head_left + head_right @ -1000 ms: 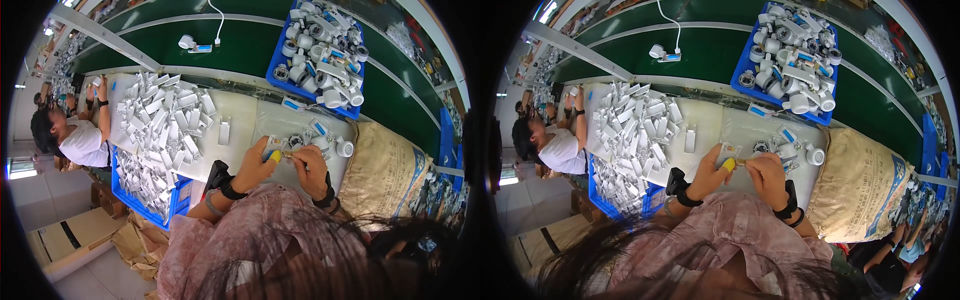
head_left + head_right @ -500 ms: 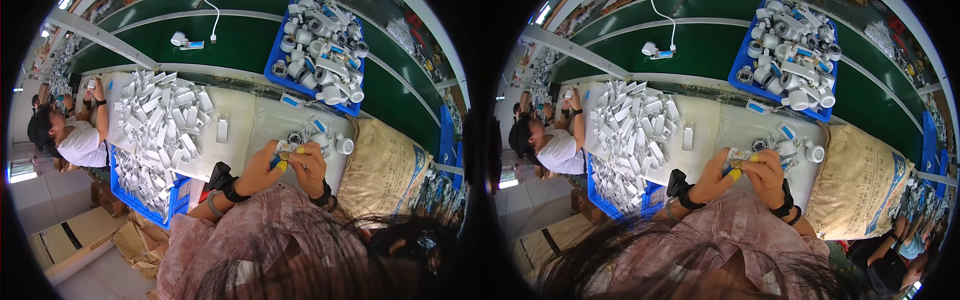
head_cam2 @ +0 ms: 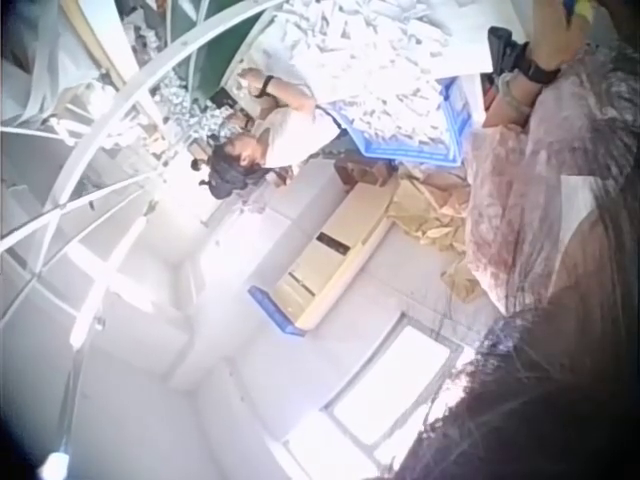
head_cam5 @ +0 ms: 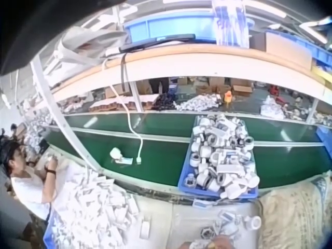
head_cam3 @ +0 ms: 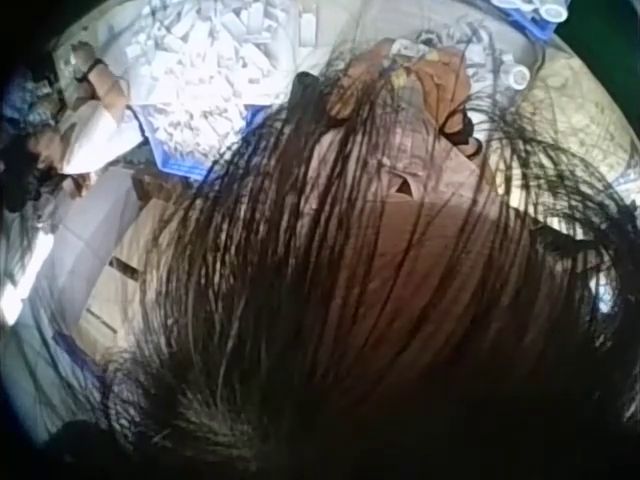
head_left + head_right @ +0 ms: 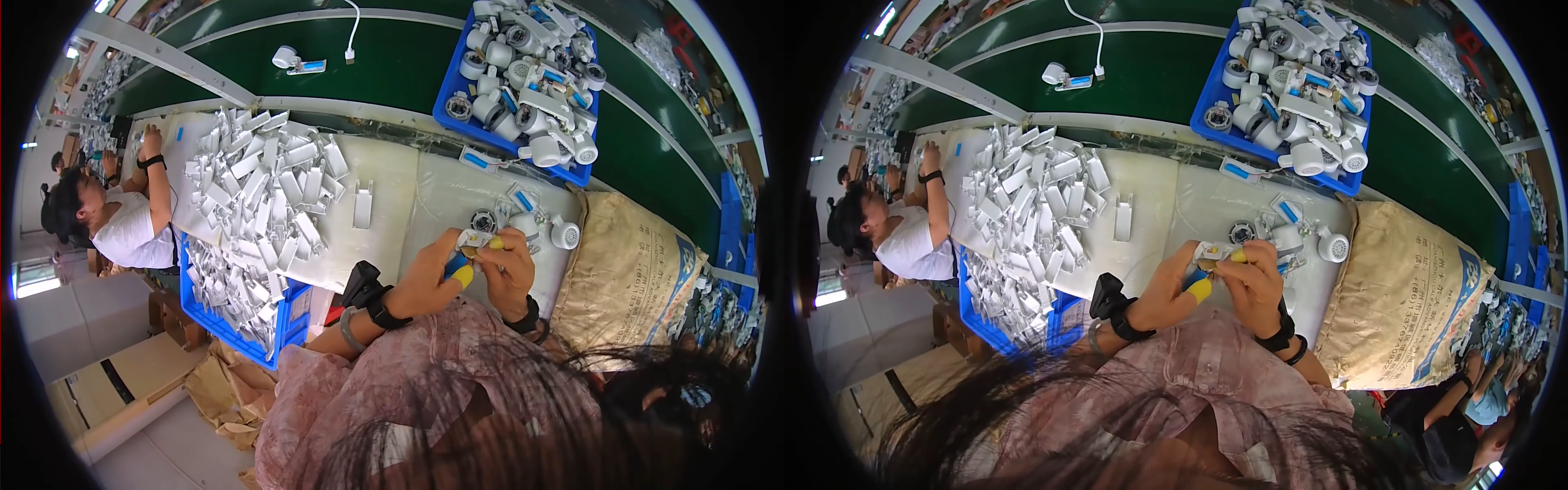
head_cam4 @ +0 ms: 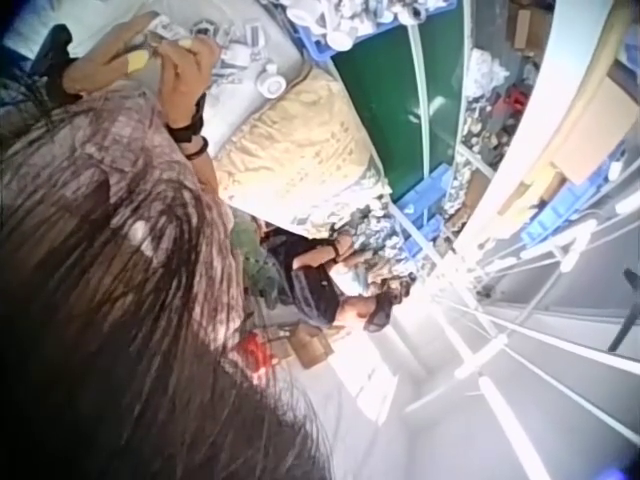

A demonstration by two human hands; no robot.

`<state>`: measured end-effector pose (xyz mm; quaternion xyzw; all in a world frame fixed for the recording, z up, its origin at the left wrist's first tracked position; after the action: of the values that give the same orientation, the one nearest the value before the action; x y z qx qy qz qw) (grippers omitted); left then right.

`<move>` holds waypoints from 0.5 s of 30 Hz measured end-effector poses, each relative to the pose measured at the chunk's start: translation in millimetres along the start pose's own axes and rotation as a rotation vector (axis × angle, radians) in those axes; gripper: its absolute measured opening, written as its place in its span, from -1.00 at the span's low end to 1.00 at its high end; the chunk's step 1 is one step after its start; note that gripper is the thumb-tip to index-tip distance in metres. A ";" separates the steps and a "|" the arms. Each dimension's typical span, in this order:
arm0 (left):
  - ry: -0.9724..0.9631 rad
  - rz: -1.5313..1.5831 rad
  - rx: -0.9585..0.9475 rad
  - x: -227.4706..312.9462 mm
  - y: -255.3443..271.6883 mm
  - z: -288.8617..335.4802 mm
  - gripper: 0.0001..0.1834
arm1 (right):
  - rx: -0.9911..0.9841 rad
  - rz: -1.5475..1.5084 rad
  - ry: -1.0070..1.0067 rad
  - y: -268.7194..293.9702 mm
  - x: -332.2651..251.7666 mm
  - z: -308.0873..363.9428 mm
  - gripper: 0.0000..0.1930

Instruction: The person assembles electronic devices by connecting wires from a motor component to a circuit board inside a white plastic housing. They snap the motor into the housing, add a white plastic cover, and place the completed unit into a blue bin.

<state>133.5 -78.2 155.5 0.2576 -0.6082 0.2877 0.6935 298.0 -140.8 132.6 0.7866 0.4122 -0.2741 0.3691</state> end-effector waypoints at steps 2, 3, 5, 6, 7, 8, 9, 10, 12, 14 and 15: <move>-0.002 0.000 -0.018 -0.9 -1.2 0.0 -0.64 | 0.001 -0.012 -0.019 0.5 0.5 1.2 -0.72; -0.066 -0.008 0.020 -3.4 -3.2 -1.0 -0.65 | -0.011 -0.010 -0.026 1.0 0.9 1.4 -0.73; -0.129 -0.015 0.060 -8.3 -6.0 -1.4 -0.66 | -0.024 -0.010 -0.033 0.9 0.3 2.1 -0.74; -0.116 -0.031 0.066 -10.6 -7.2 -1.5 -0.68 | -0.018 -0.009 -0.035 1.3 -0.6 2.4 -0.74; -0.103 -0.046 0.073 -11.8 -8.1 -1.3 -0.70 | -0.013 -0.007 -0.037 1.5 -1.4 2.4 -0.75; -0.103 -0.045 0.072 -11.6 -8.9 -1.1 -0.70 | -0.013 -0.007 -0.037 1.4 -1.9 2.0 -0.75; -0.086 -0.049 0.081 -12.1 -9.8 -0.5 -0.71 | -0.012 -0.011 -0.037 1.1 -2.2 2.0 -0.75; -0.068 -0.053 0.090 -12.7 -10.3 0.2 -0.73 | -0.012 -0.015 -0.037 1.0 -2.5 1.8 -0.75; -0.061 -0.064 0.089 -14.2 -10.1 0.9 -0.72 | -0.031 -0.007 -0.038 2.9 -5.0 -1.9 -0.75; -0.054 -0.075 0.087 -13.9 -9.8 1.6 -0.72 | -0.049 0.002 -0.040 4.1 -4.8 -3.1 -0.75; -0.052 -0.081 0.087 -11.7 -9.4 1.1 -0.72 | -0.057 -0.007 -0.035 5.0 -3.6 -3.7 -0.75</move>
<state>138.3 -86.5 143.9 0.3191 -0.6020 0.2787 0.6768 300.9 -141.4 139.2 0.7694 0.4159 -0.2772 0.3979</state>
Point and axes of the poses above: each hand's wrist, its own z-axis away from the middle knuckle, its own y-axis out of the back of the hand, x = y × z, the point moved 1 cm from there along -z, towards the middle knuckle, and after that the axes turned 5 degrees about y, right-handed, at the moved point
